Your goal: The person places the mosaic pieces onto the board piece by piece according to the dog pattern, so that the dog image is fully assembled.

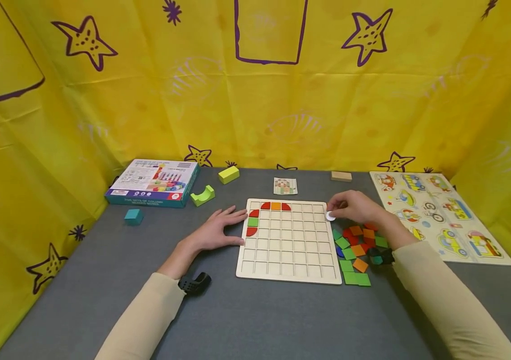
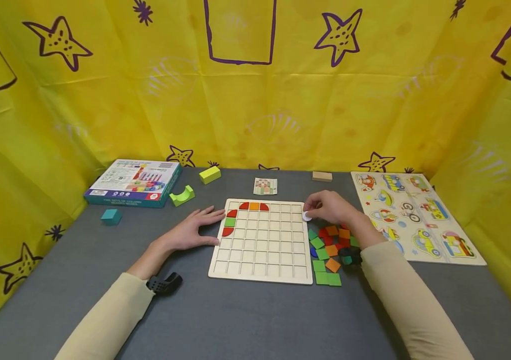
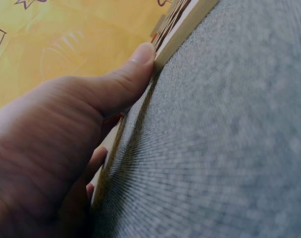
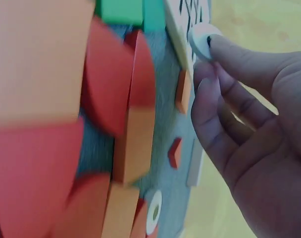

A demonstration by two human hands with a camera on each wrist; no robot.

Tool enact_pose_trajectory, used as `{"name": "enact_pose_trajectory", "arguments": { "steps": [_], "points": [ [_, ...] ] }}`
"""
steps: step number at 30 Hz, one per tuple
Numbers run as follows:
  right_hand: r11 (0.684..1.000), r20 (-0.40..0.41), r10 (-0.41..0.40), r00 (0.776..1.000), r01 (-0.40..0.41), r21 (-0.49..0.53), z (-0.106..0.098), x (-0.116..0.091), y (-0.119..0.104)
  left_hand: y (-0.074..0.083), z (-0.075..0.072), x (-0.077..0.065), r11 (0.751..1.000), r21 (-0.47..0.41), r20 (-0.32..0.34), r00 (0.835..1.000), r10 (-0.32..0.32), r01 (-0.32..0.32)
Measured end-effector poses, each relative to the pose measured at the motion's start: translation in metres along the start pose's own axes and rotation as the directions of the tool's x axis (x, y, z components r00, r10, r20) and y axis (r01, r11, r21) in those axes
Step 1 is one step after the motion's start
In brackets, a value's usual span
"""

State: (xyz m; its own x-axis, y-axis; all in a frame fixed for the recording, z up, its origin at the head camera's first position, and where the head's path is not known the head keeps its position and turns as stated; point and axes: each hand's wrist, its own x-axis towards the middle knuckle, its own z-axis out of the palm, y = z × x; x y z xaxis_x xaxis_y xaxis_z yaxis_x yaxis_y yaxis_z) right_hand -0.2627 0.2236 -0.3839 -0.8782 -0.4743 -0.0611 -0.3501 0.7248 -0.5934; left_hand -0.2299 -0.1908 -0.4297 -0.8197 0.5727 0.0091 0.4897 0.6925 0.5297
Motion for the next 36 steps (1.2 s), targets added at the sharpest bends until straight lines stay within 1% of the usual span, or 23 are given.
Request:
{"name": "enact_pose_trajectory", "arguments": {
  "steps": [4, 7, 12, 15, 18, 21, 27, 31, 36],
  "points": [
    [0.994, 0.005, 0.009, 1.0, -0.01, 0.111, 0.009, 0.008, -0.008, -0.002, 0.0, 0.001, 1.0, 0.007, 0.011, 1.0, 0.001, -0.001],
    [0.99, 0.009, -0.005, 1.0, 0.004, 0.141, 0.018, 0.017, -0.019, -0.001, 0.0, 0.001, 1.0, -0.003, 0.017, 1.0, 0.003, -0.003],
    [0.981, 0.04, -0.056, 0.998, 0.047, 0.186, 0.037, 0.031, -0.039, 0.0, -0.001, 0.002, 1.0, -0.003, 0.021, 1.0, 0.006, -0.006],
    [0.979, 0.056, -0.078, 0.995, 0.066, 0.194, 0.047, 0.04, -0.052, 0.001, -0.001, 0.001, 1.0, -0.004, 0.02, 1.0, 0.002, -0.002],
    [0.98, 0.048, -0.092, 0.995, 0.082, 0.179, 0.056, 0.05, -0.064, 0.001, -0.001, 0.001, 1.0, -0.005, 0.019, 1.0, -0.004, 0.004],
    [0.984, 0.026, -0.087, 0.996, 0.082, 0.155, 0.062, 0.06, -0.075, 0.001, -0.001, 0.0, 1.0, -0.007, 0.014, 1.0, -0.006, 0.007],
    [0.994, -0.013, -0.079, 0.997, 0.08, 0.08, 0.075, 0.077, -0.093, 0.002, -0.001, 0.0, 1.0, -0.01, 0.01, 1.0, -0.014, 0.014],
    [0.996, -0.034, -0.083, 0.996, 0.084, 0.021, 0.081, 0.084, -0.101, 0.001, 0.0, 0.0, 1.0, -0.008, 0.007, 1.0, -0.015, 0.015],
    [0.998, -0.037, -0.064, 0.997, 0.063, -0.022, 0.087, 0.088, -0.104, 0.001, 0.0, 0.0, 1.0, -0.012, 0.003, 1.0, -0.003, 0.003]
  ]
}}
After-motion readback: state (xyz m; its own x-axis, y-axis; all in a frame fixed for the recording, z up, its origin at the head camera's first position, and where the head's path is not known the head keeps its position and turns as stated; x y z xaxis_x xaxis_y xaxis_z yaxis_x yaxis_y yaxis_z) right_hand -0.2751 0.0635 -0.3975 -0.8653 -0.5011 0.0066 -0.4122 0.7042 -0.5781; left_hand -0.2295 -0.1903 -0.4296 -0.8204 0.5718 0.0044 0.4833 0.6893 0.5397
